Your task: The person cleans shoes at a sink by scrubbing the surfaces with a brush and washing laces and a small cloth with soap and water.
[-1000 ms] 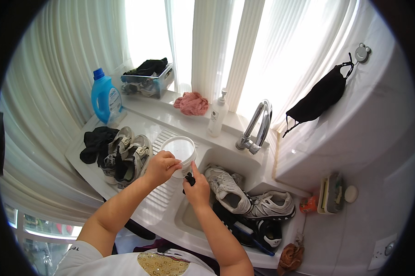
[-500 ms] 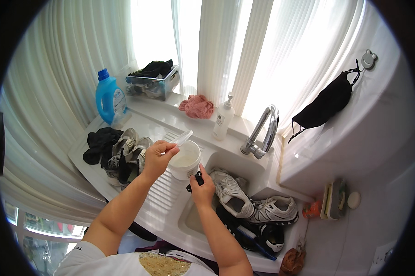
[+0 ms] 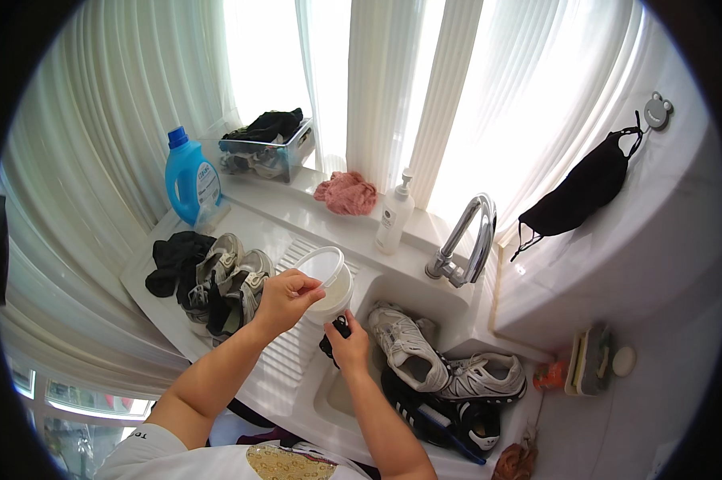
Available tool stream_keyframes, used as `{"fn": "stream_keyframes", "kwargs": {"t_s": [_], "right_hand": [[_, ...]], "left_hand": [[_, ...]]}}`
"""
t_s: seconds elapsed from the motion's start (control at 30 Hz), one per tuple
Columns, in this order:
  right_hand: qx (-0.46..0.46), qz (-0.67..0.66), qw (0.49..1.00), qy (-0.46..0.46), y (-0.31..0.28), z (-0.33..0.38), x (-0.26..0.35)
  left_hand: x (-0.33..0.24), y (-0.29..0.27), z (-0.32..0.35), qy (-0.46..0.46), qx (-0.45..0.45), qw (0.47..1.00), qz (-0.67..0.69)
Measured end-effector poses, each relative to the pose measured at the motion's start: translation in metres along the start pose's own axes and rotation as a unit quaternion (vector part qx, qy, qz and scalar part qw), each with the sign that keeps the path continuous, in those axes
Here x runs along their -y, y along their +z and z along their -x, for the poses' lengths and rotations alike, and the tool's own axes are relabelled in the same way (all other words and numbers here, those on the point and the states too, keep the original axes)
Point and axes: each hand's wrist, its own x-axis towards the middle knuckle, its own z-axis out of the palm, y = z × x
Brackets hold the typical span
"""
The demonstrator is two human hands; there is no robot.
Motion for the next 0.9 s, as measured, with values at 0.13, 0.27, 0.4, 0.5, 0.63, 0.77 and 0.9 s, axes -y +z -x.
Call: {"fn": "stream_keyframes", "kwargs": {"t_s": [0.13,0.27,0.4,0.5,0.63,0.77,0.9], "right_hand": [[0.008,-0.020,0.999,0.027,0.004,-0.001,-0.014],[0.009,-0.011,1.000,0.028,0.006,0.001,-0.010],[0.020,-0.016,0.999,0.040,0.003,0.000,-0.005],[0.021,-0.020,0.999,0.037,0.006,0.000,-0.001],[0.024,-0.037,0.998,0.034,0.010,0.005,0.001],[0.022,-0.024,0.999,0.044,-0.001,0.005,-0.003],[0.047,-0.042,0.997,0.049,-0.006,0.012,0.008]], "left_hand": [[-0.004,-0.014,-0.019,-0.019,-0.055,0.998,0.020],[0.002,-0.042,-0.053,-0.073,-0.105,0.991,0.046],[0.015,-0.053,-0.086,-0.181,-0.142,0.951,0.208],[0.066,-0.050,-0.118,-0.310,-0.243,0.841,0.369],[0.151,-0.035,-0.156,-0.413,-0.386,0.634,0.528],[0.161,-0.013,-0.167,-0.377,-0.403,0.629,0.547],[0.144,-0.025,-0.163,-0.430,-0.317,0.737,0.414]]}}
